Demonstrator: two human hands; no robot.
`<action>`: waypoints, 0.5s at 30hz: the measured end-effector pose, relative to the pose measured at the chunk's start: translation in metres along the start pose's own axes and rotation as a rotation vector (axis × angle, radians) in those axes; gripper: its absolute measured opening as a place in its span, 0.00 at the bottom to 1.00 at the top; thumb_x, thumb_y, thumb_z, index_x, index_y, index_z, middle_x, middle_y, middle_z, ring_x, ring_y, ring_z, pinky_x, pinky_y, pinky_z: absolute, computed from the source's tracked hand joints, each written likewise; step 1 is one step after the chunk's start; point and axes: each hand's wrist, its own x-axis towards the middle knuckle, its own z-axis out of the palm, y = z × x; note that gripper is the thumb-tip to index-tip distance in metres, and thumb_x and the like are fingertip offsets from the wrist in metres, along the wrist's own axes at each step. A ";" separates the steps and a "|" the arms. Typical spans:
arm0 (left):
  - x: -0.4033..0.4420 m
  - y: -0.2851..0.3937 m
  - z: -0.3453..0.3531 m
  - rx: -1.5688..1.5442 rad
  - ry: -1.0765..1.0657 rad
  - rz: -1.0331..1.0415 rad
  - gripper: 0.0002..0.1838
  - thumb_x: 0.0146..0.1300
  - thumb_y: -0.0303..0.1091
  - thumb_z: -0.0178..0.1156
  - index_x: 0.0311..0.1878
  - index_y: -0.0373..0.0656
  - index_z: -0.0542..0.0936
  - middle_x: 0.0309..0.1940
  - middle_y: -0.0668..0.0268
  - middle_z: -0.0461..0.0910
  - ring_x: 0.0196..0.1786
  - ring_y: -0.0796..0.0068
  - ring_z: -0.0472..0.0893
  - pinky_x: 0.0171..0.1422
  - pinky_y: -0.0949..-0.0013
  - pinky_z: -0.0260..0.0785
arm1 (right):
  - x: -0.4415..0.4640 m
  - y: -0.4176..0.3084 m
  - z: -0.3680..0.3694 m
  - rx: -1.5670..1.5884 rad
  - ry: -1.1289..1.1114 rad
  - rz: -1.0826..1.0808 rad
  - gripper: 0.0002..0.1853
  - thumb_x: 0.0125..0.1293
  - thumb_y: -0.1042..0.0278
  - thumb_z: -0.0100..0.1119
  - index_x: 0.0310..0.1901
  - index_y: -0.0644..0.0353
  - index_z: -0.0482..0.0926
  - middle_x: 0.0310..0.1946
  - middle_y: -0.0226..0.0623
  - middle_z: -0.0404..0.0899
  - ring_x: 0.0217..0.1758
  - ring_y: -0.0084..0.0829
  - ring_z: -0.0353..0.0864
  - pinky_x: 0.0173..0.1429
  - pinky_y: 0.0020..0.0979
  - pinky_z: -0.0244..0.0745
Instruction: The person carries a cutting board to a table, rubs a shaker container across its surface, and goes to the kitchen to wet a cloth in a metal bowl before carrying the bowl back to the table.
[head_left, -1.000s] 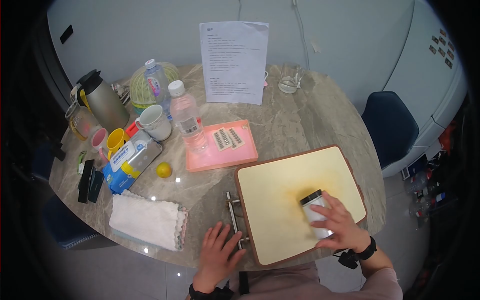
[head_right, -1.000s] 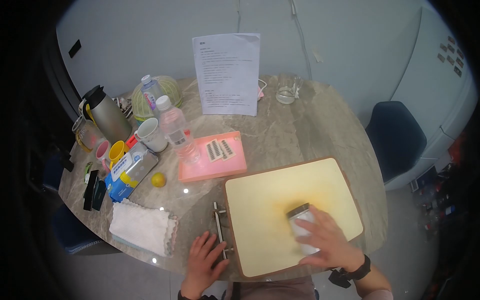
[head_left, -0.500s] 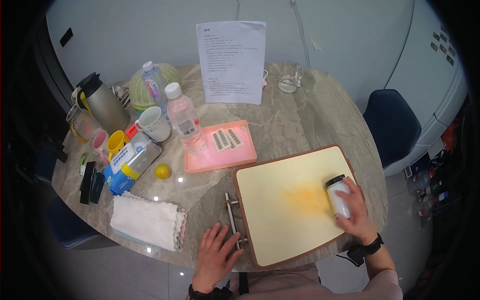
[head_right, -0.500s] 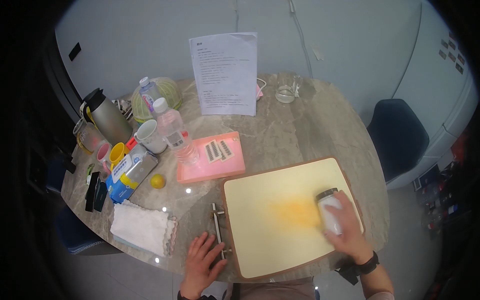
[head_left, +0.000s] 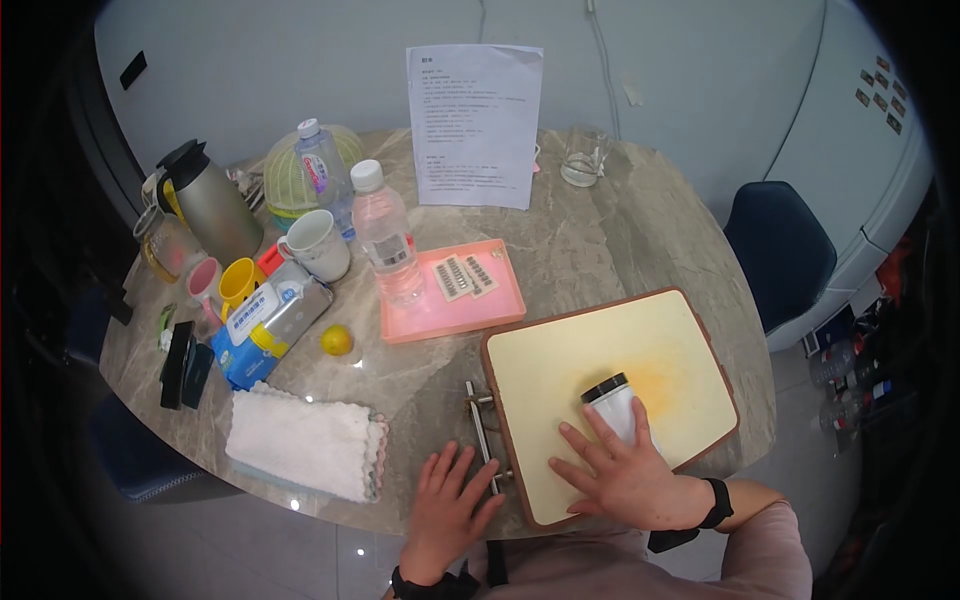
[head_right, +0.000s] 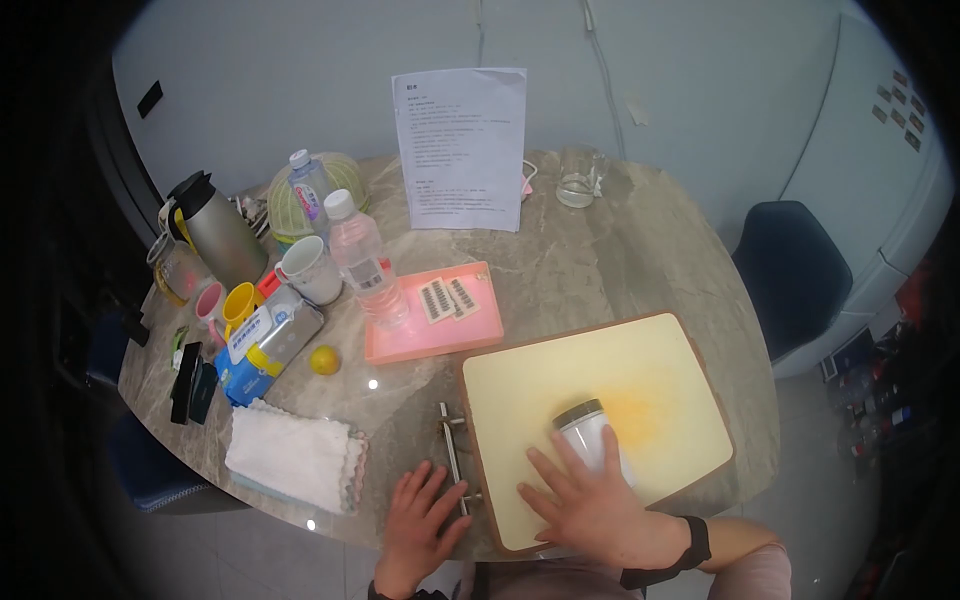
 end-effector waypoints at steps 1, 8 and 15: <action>0.000 0.000 -0.001 -0.001 -0.002 0.004 0.26 0.61 0.43 0.68 0.63 0.52 0.77 0.61 0.54 0.74 0.69 0.48 0.68 0.72 0.45 0.58 | 0.001 -0.002 -0.001 0.007 0.004 -0.026 0.34 0.56 0.36 0.63 0.61 0.45 0.78 0.70 0.39 0.66 0.78 0.52 0.53 0.67 0.76 0.47; -0.002 -0.001 0.002 -0.026 -0.006 -0.006 0.26 0.59 0.41 0.68 0.62 0.51 0.78 0.63 0.54 0.73 0.70 0.48 0.67 0.73 0.45 0.57 | 0.005 0.019 -0.003 0.095 0.079 0.041 0.32 0.58 0.40 0.63 0.60 0.48 0.78 0.70 0.40 0.65 0.76 0.52 0.55 0.67 0.69 0.55; -0.001 0.000 0.002 -0.022 -0.004 -0.019 0.26 0.57 0.40 0.70 0.60 0.49 0.79 0.63 0.54 0.74 0.70 0.49 0.67 0.73 0.45 0.57 | -0.028 0.074 0.021 0.514 0.277 0.126 0.25 0.57 0.61 0.69 0.58 0.52 0.80 0.73 0.44 0.61 0.78 0.57 0.52 0.75 0.53 0.56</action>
